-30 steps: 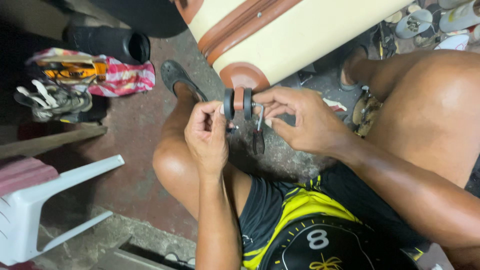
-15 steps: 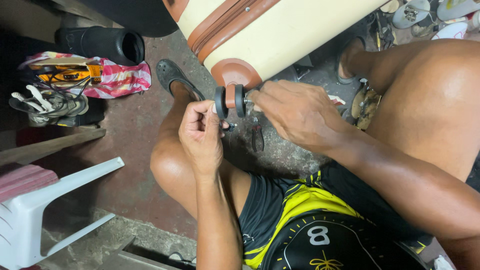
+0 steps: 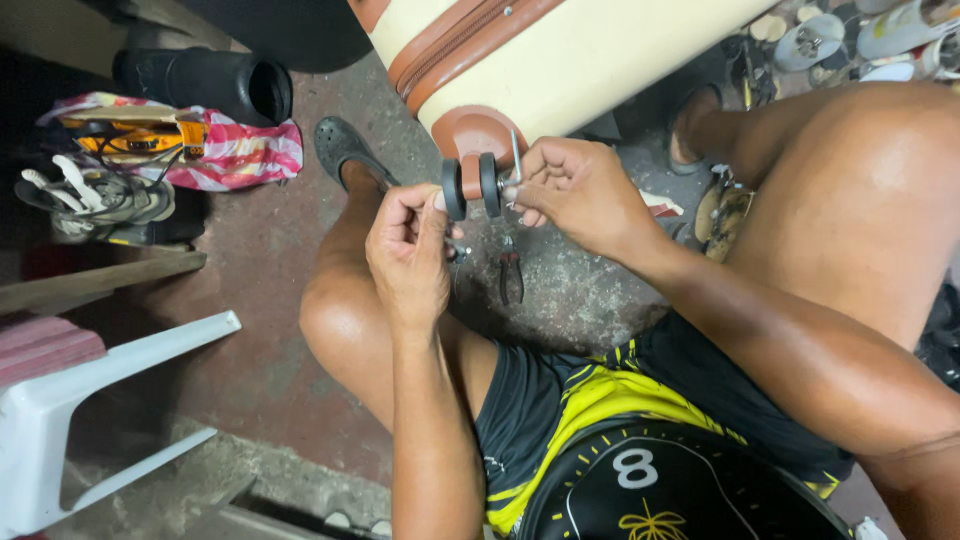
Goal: The person assembles a suitcase wheel by inserting a metal axle through the wheel and plastic housing.
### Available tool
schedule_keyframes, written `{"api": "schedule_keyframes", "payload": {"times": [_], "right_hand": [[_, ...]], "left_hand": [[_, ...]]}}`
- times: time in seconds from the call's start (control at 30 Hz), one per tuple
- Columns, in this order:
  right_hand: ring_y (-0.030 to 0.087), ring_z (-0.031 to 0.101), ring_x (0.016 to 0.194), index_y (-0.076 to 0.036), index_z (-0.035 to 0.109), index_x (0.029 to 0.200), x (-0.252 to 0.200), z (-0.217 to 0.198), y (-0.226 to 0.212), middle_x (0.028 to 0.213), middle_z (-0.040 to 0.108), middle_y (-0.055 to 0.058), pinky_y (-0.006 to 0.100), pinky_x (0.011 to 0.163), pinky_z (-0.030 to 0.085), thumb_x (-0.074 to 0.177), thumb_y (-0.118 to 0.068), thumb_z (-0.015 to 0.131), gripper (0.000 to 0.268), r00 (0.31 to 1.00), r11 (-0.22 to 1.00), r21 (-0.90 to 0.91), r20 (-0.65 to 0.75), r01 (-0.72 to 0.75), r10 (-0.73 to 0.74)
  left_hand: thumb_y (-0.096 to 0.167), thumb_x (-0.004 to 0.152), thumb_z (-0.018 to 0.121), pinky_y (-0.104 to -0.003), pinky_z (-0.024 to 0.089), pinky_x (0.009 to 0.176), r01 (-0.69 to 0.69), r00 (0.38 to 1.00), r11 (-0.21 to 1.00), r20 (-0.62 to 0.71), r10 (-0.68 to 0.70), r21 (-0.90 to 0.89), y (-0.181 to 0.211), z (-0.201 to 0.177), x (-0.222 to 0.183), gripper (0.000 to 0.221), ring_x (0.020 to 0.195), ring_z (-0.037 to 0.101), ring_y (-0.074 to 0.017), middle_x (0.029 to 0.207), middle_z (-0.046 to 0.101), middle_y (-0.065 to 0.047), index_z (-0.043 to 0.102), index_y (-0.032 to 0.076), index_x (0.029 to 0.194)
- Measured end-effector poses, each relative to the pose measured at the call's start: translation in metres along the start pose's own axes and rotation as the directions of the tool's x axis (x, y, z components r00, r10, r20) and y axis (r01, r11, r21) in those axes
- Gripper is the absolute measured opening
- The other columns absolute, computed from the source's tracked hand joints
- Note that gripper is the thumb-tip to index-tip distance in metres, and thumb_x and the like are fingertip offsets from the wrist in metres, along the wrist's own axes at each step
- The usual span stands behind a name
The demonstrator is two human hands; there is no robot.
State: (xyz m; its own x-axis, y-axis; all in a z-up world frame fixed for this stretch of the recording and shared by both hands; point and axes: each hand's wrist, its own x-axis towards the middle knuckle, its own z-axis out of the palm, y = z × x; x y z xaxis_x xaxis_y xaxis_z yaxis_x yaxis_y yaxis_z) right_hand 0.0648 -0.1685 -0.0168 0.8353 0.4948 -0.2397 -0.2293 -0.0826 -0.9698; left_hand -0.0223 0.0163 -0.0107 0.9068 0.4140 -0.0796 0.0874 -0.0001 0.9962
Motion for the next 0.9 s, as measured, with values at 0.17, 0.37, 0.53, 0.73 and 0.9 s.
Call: {"api": "schedule_keyframes", "payload": {"times": [0.17, 0.37, 0.53, 0.73, 0.9], "right_hand": [[0.01, 0.068, 0.074, 0.001, 0.06, 0.106, -0.012, -0.009, -0.033, 0.085, 0.07, 0.008, 0.026, 0.067, 0.057, 0.088, -0.01, 0.081, 0.03, 0.932, 0.839, -0.507, -0.167, 0.2, -0.323], [0.027, 0.071, 0.104, -0.005, 0.07, 0.124, -0.017, -0.02, -0.049, 0.123, 0.068, 0.007, 0.035, 0.088, 0.059, 0.098, -0.01, 0.08, 0.028, 0.667, 0.331, -0.74, 0.208, 0.586, -0.716], [0.024, 0.071, 0.096, -0.006, 0.073, 0.113, -0.011, -0.022, -0.045, 0.115, 0.071, 0.006, 0.035, 0.08, 0.057, 0.089, -0.007, 0.078, 0.025, 0.609, 0.196, -0.749, 0.326, 0.633, -0.723], [0.026, 0.07, 0.089, -0.003, 0.07, 0.106, -0.015, -0.01, -0.016, 0.1, 0.07, 0.01, 0.034, 0.077, 0.055, 0.094, -0.005, 0.076, 0.013, 0.712, 0.468, -0.645, 0.174, 0.604, -0.68], [0.014, 0.067, 0.072, -0.002, 0.068, 0.103, -0.011, -0.003, 0.002, 0.087, 0.071, 0.009, 0.027, 0.067, 0.056, 0.102, -0.009, 0.066, 0.007, 0.988, 0.909, 0.414, 0.154, -0.049, -0.017]], "left_hand": [[0.018, 0.103, 0.069, -0.017, 0.044, 0.058, -0.007, 1.0, 1.0, 0.0, 0.007, 0.005, 0.001, 0.001, 0.001, 0.014, 0.068, 0.058, -0.0011, 0.08, 0.065, 0.004, 0.069, 0.004, 0.103], [0.019, 0.103, 0.069, -0.017, 0.044, 0.058, 0.003, 1.0, 1.0, 0.009, -0.003, 0.011, -0.001, -0.001, 0.001, 0.015, 0.068, 0.058, -0.001, 0.08, 0.066, 0.004, 0.069, 0.005, 0.103], [0.019, 0.103, 0.068, -0.017, 0.045, 0.058, -0.01, 1.0, 1.0, 0.025, 0.01, -0.01, 0.0, -0.006, 0.01, 0.015, 0.069, 0.06, -0.0019, 0.083, 0.066, 0.004, 0.069, 0.005, 0.104], [0.017, 0.103, 0.069, -0.017, 0.044, 0.059, 0.029, 0.996, 0.998, 0.081, -0.024, -0.063, -0.001, -0.014, 0.012, 0.014, 0.07, 0.059, -0.0027, 0.084, 0.067, 0.002, 0.068, 0.004, 0.103], [0.017, 0.104, 0.068, -0.017, 0.045, 0.06, 0.01, 0.997, 0.997, 0.081, -0.003, -0.08, -0.006, -0.007, 0.01, 0.013, 0.072, 0.061, -0.0029, 0.084, 0.067, 0.002, 0.068, 0.005, 0.105]]}}
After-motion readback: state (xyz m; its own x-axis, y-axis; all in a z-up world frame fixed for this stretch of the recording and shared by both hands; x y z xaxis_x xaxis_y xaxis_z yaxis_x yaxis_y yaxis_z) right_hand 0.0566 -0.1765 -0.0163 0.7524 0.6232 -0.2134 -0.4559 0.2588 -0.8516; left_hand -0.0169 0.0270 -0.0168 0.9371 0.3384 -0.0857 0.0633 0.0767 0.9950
